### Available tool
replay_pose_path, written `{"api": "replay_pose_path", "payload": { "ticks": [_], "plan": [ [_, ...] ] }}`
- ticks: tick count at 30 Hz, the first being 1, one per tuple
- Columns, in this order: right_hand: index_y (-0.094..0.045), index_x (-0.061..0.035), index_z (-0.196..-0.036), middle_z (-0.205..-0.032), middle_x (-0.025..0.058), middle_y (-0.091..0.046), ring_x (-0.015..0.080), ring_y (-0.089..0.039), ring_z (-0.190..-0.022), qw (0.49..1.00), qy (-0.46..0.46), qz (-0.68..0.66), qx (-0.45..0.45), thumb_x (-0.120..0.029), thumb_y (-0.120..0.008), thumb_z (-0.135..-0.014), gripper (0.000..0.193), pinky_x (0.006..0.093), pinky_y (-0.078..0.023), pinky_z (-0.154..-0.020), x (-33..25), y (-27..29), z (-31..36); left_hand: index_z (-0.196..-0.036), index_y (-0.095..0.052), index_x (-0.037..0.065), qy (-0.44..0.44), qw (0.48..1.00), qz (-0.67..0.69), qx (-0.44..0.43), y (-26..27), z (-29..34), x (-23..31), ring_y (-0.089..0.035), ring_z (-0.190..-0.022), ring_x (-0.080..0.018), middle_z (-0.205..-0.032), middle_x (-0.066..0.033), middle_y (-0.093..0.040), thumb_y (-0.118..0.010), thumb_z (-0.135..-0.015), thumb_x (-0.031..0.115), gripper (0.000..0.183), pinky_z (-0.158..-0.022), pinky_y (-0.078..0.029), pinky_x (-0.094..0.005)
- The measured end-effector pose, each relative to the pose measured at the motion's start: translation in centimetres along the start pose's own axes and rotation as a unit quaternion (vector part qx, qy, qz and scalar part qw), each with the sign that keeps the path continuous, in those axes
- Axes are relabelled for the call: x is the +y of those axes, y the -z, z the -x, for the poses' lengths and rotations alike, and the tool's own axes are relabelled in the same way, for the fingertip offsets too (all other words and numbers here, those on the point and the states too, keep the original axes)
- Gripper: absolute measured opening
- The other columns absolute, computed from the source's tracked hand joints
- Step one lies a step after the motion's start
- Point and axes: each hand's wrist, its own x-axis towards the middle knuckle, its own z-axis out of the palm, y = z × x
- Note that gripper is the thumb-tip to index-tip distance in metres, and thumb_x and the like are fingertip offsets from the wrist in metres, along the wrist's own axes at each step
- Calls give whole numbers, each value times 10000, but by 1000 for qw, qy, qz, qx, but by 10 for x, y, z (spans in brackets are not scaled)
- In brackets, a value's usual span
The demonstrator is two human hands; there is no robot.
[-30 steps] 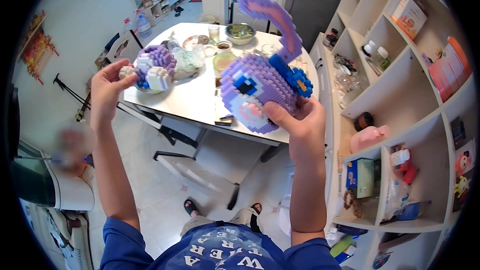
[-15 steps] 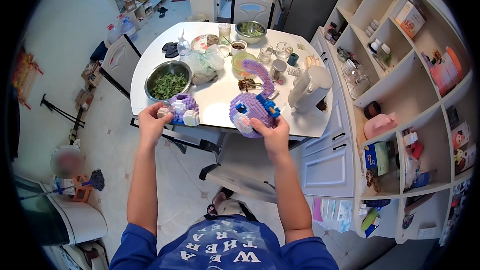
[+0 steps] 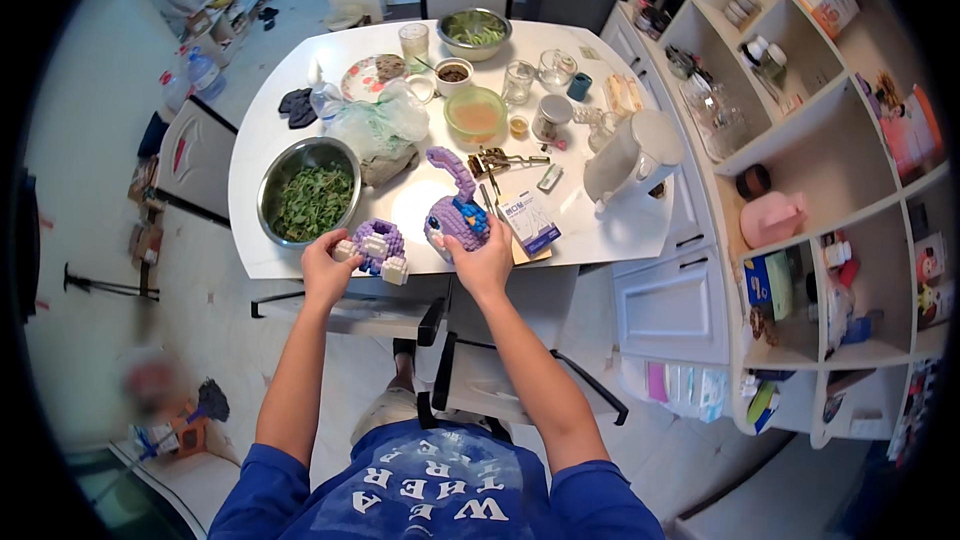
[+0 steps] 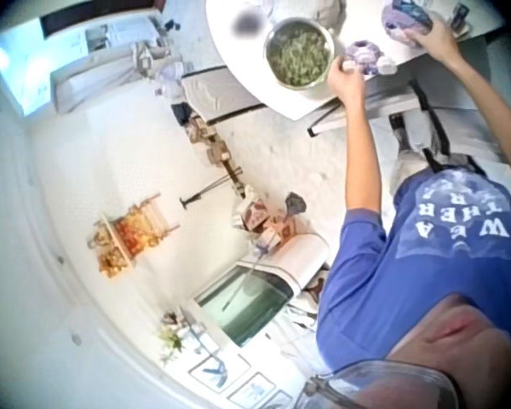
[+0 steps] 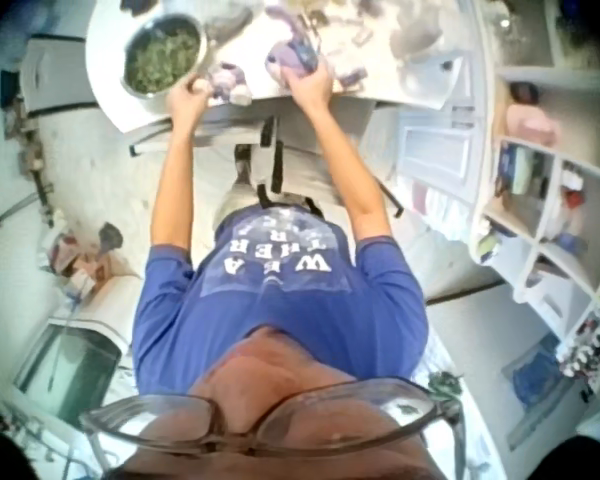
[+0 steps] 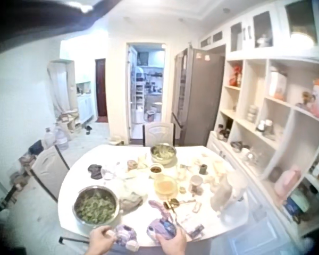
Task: The person assembles a purple rabbit-shaped toy made of interlocking blocks by hand. They pick up a detached ear component and attach it to the top of the rabbit's head before rotating the finished toy.
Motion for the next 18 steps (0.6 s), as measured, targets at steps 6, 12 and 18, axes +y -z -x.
{"api": "replay_pose_path", "payload": {
  "ticks": [6,12,18],
  "plan": [
    [-505,22,-1262,-1245,166,-505,336,-527,-1149,998,-26,48,35,-267,-822,-660,739,399,-438,-970,7,-43,-8,-1082,-668,-13,-33,997,-56,-41,-17,-45,-17,-674,-968,-267,-1034,-142,-702,-816,-631,44,478,-875,-513,-344],
    [-499,5,-1255,-1251,149,-491,338,-512,-1161,994,-33,68,77,-258,-825,-664,725,403,-436,-967,20,-73,-11,-1088,-669,27,-33,994,-90,-51,-41,-58,-32,-662,-963,-295,-1039,-131,-693,-820,-620,52,492,-871,-504,-356],
    [-491,-5,-1260,-1254,145,-476,336,-511,-1156,992,-24,81,94,-227,-831,-665,719,401,-440,-960,38,-92,-10,-1091,-643,45,-84,994,-59,-32,-57,-59,-47,-622,-990,-299,-1061,-102,-657,-795,-656,47,461,-860,-486,-369]
  ]
}}
